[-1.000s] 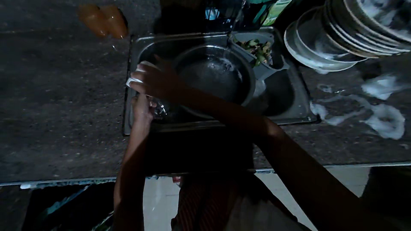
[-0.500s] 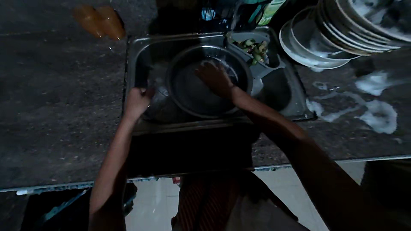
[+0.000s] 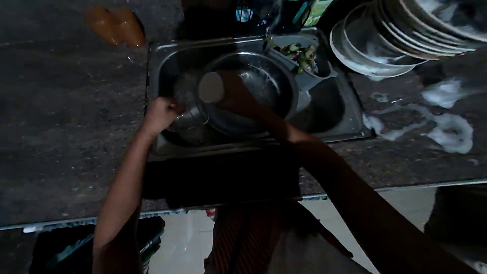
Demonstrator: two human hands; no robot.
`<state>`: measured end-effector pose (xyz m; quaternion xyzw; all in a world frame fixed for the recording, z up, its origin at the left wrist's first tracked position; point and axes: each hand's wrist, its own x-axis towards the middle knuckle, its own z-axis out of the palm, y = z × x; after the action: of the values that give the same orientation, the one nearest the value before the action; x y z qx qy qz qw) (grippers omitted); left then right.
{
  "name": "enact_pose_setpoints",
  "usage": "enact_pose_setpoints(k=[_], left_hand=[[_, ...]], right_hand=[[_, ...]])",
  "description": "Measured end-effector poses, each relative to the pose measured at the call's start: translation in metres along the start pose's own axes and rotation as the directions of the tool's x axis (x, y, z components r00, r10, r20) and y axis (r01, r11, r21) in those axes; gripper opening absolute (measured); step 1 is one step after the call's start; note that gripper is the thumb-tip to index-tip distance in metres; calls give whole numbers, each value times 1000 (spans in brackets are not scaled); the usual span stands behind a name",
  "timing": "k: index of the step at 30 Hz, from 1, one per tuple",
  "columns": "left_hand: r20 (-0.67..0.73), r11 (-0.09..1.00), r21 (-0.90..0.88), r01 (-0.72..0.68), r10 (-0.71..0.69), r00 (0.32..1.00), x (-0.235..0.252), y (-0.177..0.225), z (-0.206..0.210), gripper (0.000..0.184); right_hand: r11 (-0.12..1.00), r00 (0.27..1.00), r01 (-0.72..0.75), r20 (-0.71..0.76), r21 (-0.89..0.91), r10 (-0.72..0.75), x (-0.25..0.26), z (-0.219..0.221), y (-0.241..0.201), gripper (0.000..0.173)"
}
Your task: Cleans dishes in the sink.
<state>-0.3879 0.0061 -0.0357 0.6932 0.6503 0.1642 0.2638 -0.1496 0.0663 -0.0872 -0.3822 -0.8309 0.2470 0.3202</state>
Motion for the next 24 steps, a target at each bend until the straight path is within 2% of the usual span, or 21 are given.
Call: enact_pose_setpoints(k=[2,4,6,8,10,11,12,15,18,19,21,23,24], left_hand=[[-71,997,-75,29,-34,997,0,-7,4,37],[-133,981,-189,48,-74,988,-1,-11,6,42],[-201,945,-327,3,-73,977,-1,-21,11,43],[-236,907,-420,-22,-86,968,-1,-26,14,41],[-250,897,-443,7,-131,959,-1,-24,16,41],[-254,909,-416,30,-148,956,-1,-20,17,41],[-253,934,-354,56,-153,955,-2,-16,17,40],[-123,994,-57,89,-96,988,-4,2,11,33],[75,977,210,-24,9,997,-8,19,8,31],[149,938,336,-89,41,988,-11,27,9,29],[313,736,594,-324,159,936,-18,29,13,17],[426,558,671,-488,249,870,-23,22,16,13],[453,507,682,-527,274,849,-25,19,19,12]], right_hand=[[968,984,177,5,-179,-179,13,7,-23,56],[920,964,264,50,-291,-261,23,7,-50,33],[882,934,356,101,-308,-342,26,4,-63,33],[794,847,508,28,-334,-530,24,10,-55,35],[717,774,571,-28,-400,-632,22,11,-48,37],[720,787,552,-24,-420,-617,20,7,-49,38],[750,829,499,-16,-434,-560,17,1,-52,40],[928,982,165,-30,-334,-185,2,-19,-54,42],[992,992,-92,-98,-88,84,-39,-40,-21,69],[986,980,-167,-117,-20,164,-58,-49,-12,76],[964,943,-251,-201,90,265,-101,-68,-3,81],[949,876,-275,-366,155,313,-146,-85,4,81],[934,817,-309,-454,178,357,-168,-93,7,81]])
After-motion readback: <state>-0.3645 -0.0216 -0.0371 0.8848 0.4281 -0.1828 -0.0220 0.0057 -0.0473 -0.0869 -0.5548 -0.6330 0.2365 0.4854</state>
